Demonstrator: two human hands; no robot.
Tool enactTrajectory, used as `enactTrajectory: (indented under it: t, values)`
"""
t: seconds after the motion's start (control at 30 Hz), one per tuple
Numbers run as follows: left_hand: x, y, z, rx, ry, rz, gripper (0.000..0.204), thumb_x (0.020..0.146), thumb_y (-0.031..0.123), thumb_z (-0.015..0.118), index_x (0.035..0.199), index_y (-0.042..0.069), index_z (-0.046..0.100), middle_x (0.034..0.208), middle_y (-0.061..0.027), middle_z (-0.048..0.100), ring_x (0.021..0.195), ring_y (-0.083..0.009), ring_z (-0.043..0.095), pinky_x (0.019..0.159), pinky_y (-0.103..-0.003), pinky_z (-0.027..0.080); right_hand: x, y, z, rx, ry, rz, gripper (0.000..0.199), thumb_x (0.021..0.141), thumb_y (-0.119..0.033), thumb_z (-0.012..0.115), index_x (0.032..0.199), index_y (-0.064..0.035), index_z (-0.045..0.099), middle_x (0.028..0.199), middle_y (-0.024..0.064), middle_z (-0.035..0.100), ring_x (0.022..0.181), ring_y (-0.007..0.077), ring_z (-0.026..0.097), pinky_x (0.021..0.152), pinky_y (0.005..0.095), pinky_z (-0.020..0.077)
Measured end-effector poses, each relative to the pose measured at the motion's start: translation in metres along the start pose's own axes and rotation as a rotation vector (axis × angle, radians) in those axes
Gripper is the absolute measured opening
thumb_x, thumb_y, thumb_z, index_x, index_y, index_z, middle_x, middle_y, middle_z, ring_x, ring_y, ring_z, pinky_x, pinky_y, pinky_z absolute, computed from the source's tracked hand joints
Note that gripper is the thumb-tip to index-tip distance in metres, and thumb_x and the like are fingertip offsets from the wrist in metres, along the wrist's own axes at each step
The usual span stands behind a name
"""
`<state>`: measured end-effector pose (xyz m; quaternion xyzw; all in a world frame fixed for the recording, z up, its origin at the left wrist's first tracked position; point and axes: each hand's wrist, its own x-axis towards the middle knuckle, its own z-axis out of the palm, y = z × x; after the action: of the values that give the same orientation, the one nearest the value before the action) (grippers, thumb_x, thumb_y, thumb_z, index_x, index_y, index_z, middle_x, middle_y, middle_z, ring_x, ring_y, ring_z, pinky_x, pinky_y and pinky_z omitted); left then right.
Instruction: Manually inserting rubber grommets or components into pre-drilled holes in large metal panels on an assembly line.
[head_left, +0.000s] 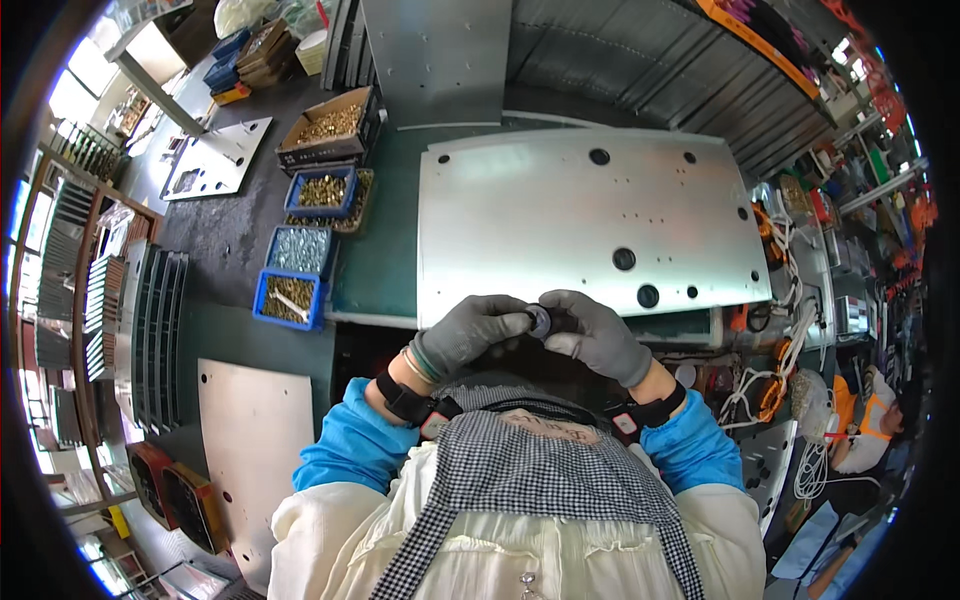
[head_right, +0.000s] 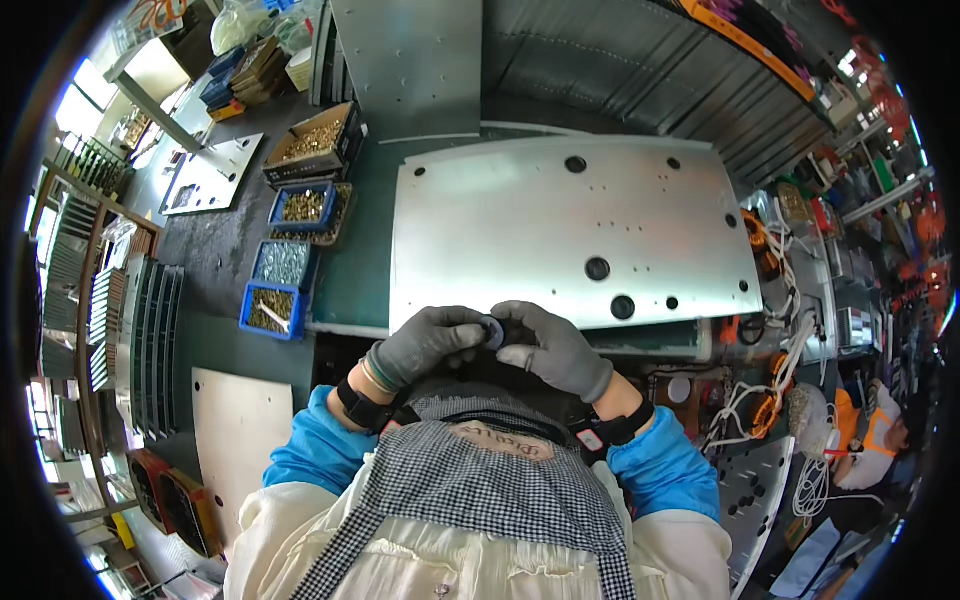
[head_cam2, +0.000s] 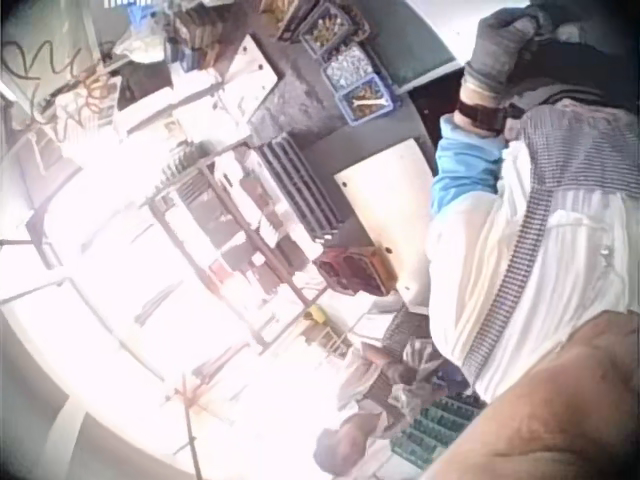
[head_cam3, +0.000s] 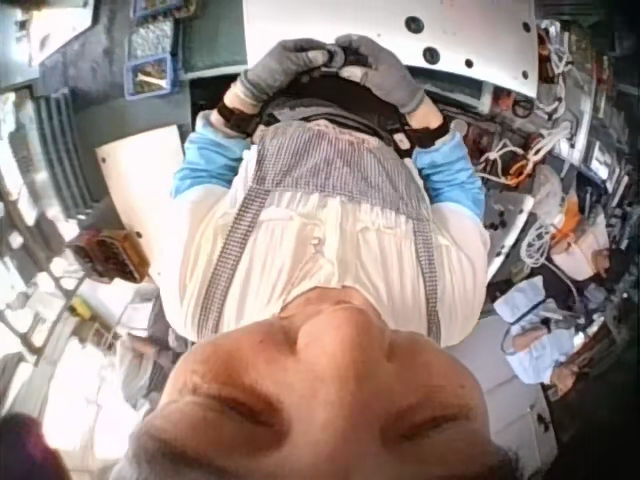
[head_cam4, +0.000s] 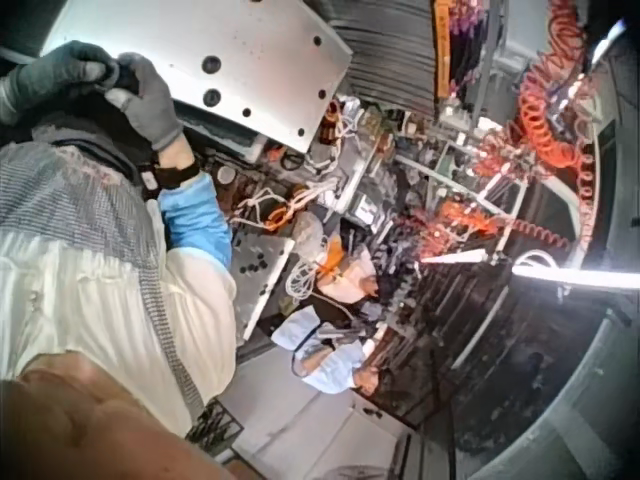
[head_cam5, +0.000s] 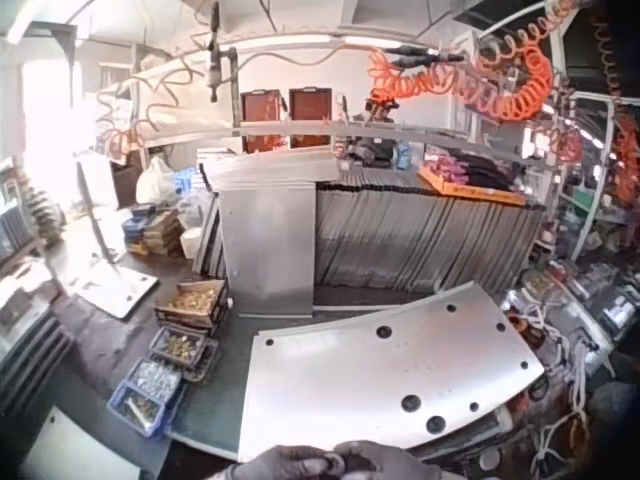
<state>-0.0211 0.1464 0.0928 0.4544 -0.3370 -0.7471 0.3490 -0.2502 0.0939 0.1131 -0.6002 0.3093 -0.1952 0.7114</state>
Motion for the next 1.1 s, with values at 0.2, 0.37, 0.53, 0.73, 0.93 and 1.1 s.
enactTrajectory:
  t: [0.2, 0.37, 0.53, 0.73, 0.93, 1.1]
  values:
    - [0.043, 0.019, -0.059, -0.533, -0.179, -0.044, 0.043, 0.097, 0.042, 0.060, 0.114, 0.003, 0.058, 0.089, -0.0069, 0.065, 0.063, -0.0098, 0.055, 0.050, -0.018, 0.043, 0.068, -0.023, 0.001, -0.364, 0.176, -0.190, 0.056, 0.084, -0.008, 0.072, 0.135, -0.0025, 0.048, 0.117, 0.0070, 0.058, 0.092, 0.0145, 0.062, 0.080, 0.0288, 0.0518]
    - [0.075, 0.016, -0.093, -0.680, -0.391, -0.125, 0.037, 0.098, 0.040, 0.058, 0.116, 0.008, 0.059, 0.090, -0.0082, 0.066, 0.061, -0.0105, 0.056, 0.047, -0.019, 0.042, 0.103, -0.012, -0.003, -0.306, 0.220, -0.130, 0.047, 0.085, -0.007, 0.070, 0.128, -0.0015, 0.052, 0.111, 0.0069, 0.061, 0.093, 0.0140, 0.061, 0.082, 0.0286, 0.0519]
    - [0.088, 0.016, -0.102, -0.615, -0.353, 0.022, 0.037, 0.098, 0.042, 0.057, 0.115, 0.009, 0.058, 0.092, -0.0063, 0.065, 0.064, -0.0092, 0.054, 0.050, -0.019, 0.041, 0.130, -0.015, -0.004, -0.204, 0.297, 0.006, 0.034, 0.087, -0.006, 0.068, 0.118, -0.0008, 0.056, 0.104, 0.0060, 0.063, 0.094, 0.0124, 0.063, 0.080, 0.0276, 0.0522]
    - [0.085, 0.023, -0.121, -0.909, -0.232, 0.025, 0.038, 0.098, 0.041, 0.058, 0.115, 0.007, 0.058, 0.099, -0.0074, 0.065, 0.075, -0.0148, 0.059, 0.056, -0.022, 0.046, 0.170, -0.035, -0.012, -0.192, 0.168, 0.033, 0.031, 0.089, -0.010, 0.066, 0.118, 0.0005, 0.057, 0.098, 0.0060, 0.064, 0.085, 0.0122, 0.062, 0.076, 0.0270, 0.0517]
    - [0.079, 0.027, -0.122, -1.090, 0.020, -0.037, 0.038, 0.098, 0.036, 0.060, 0.122, 0.007, 0.059, 0.102, -0.0042, 0.066, 0.084, -0.0180, 0.063, 0.061, -0.025, 0.048, 0.194, -0.029, 0.003, -0.826, 0.223, -0.479, 0.015, 0.085, -0.016, 0.069, 0.097, -0.0068, 0.067, 0.099, 0.0081, 0.066, 0.085, 0.0240, 0.064, 0.077, 0.0356, 0.0529]
    - [0.083, 0.009, -0.111, 0.482, 0.308, 0.701, 0.038, 0.086, 0.017, 0.073, 0.118, 0.005, 0.057, 0.101, -0.0049, 0.066, 0.095, -0.0165, 0.065, 0.080, -0.029, 0.053, 0.195, -0.012, 0.018, -1.282, 0.097, -0.532, 0.021, 0.075, -0.025, 0.075, 0.089, -0.0091, 0.070, 0.092, 0.0082, 0.062, 0.089, 0.0283, 0.061, 0.080, 0.0408, 0.0488]
